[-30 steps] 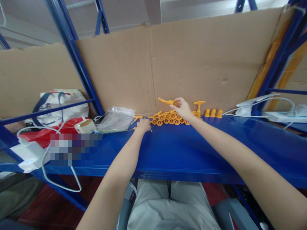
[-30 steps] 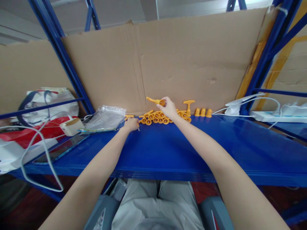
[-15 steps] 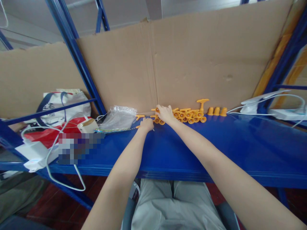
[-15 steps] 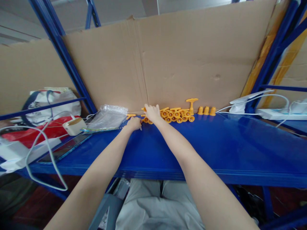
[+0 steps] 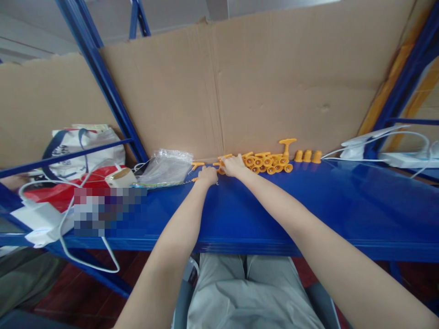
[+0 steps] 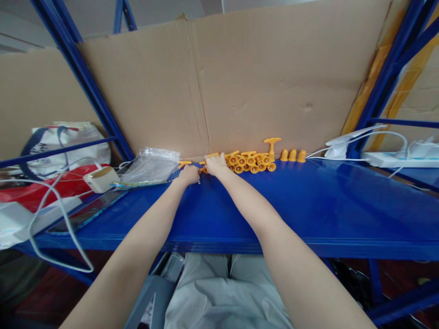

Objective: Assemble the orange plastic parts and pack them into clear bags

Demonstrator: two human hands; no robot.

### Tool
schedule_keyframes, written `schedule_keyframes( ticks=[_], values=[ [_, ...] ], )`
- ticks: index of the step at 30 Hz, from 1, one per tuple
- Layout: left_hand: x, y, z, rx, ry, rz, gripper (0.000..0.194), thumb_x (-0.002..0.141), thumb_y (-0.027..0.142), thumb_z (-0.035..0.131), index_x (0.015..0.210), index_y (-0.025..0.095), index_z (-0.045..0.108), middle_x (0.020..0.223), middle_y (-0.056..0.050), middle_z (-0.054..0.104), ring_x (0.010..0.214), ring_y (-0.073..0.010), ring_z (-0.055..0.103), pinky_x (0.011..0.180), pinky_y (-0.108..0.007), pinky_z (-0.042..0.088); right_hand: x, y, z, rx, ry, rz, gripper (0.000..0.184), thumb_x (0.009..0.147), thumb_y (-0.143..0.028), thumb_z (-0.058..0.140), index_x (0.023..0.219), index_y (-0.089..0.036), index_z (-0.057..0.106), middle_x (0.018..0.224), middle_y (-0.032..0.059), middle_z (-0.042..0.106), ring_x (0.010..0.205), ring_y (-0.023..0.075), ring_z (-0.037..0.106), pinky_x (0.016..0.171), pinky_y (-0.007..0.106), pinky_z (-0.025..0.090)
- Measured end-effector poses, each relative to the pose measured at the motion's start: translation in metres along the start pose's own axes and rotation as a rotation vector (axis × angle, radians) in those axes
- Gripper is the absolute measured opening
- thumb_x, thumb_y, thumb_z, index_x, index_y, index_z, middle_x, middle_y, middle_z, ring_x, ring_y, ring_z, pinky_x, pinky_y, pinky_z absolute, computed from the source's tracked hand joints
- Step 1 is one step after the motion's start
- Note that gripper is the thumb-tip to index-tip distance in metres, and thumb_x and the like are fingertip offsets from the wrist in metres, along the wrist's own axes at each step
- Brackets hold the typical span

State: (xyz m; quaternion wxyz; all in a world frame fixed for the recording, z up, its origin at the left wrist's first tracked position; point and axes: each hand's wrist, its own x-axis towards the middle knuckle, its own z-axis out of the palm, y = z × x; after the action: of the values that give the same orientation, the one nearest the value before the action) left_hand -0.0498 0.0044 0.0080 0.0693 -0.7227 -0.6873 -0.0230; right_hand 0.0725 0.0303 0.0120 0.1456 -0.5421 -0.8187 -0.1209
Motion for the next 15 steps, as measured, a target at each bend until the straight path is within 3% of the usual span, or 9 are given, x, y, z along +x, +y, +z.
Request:
schedule_keyframes(
  ticks=[9,13,15],
  values=[
    [-0.003,0.002,-0.003,0.007,-0.022,-0.007,0.042,0.088,0.015,0.046,0.123,0.020,0.069,0.136,-0.012,0.061,0.133,-0.0299,0.046,0.104,-0.038,0.046,-0.004,-0.001,-0.002,0.041,-0.073,0.032,0.062,0.094,-0.029,0.051,0.152,-0.017,0.037,0.145,0.0194,0.053,0.136,0.0320,0.047,0.112,0.057,0.028],
    [-0.003,0.002,-0.004,-0.003,-0.019,-0.006,0.040,0.088,0.016,0.048,0.121,0.020,0.070,0.134,-0.014,0.062,0.133,-0.0312,0.047,0.104,-0.040,0.047,-0.005,0.007,-0.005,0.064,-0.167,-0.005,0.077,0.093,-0.041,0.053,0.159,-0.020,0.021,0.157,0.0174,0.037,0.146,0.0338,0.032,0.117,0.062,0.020],
    [-0.001,0.002,-0.003,-0.009,-0.024,-0.011,0.040,0.088,0.017,0.050,0.122,0.021,0.070,0.133,-0.014,0.063,0.133,-0.0312,0.047,0.105,-0.041,0.047,-0.004,0.019,-0.010,0.072,-0.174,-0.048,0.076,0.094,-0.043,0.049,0.160,-0.023,0.019,0.162,0.0136,0.029,0.149,0.0331,0.025,0.118,0.063,0.014]
  ],
)
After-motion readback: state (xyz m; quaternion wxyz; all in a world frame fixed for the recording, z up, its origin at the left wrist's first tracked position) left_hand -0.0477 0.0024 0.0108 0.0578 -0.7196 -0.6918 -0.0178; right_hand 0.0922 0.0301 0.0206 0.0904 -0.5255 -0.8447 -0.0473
